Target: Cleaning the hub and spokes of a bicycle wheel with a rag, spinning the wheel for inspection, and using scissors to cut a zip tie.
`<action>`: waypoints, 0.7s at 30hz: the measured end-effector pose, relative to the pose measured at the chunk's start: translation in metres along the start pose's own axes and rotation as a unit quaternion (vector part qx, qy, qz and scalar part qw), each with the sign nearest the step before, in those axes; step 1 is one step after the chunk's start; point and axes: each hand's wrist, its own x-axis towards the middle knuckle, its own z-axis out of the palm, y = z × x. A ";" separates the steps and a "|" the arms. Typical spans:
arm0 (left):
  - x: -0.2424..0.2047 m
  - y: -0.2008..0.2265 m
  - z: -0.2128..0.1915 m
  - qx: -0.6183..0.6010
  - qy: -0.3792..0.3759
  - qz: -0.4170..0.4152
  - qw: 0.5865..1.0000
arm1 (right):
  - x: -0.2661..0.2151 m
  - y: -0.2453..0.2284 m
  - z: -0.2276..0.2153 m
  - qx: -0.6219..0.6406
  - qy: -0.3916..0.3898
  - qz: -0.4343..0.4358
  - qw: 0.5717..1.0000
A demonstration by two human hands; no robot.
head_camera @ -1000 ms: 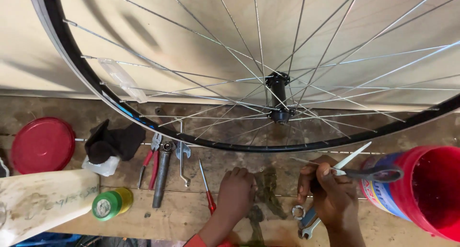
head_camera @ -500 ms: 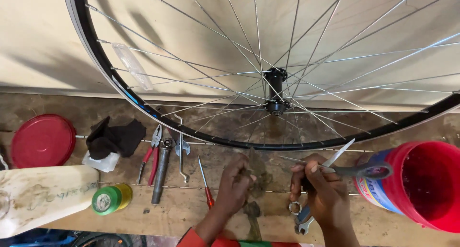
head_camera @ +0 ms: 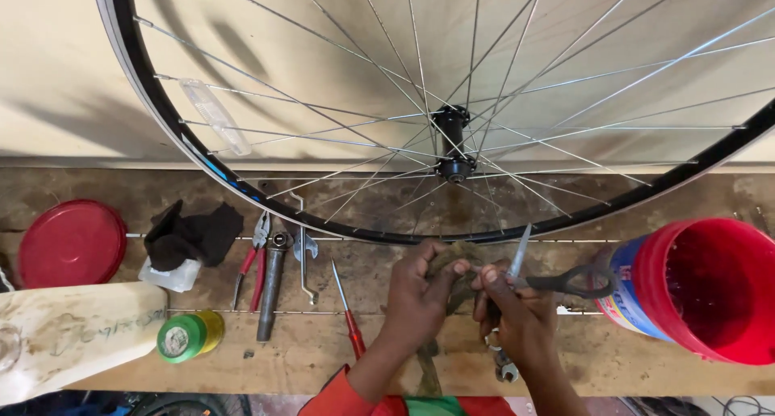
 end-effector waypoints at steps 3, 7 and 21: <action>0.001 0.002 0.001 0.049 0.003 0.005 0.999 | -0.006 -0.001 -0.004 0.033 0.015 0.046 0.998; 0.016 -0.036 -0.035 0.101 0.106 -0.067 0.987 | -0.012 -0.008 -0.024 0.022 0.024 -0.090 0.995; -0.011 0.000 -0.037 -0.159 -0.011 -0.161 0.974 | -0.008 -0.016 0.031 -0.038 -0.043 -0.034 0.998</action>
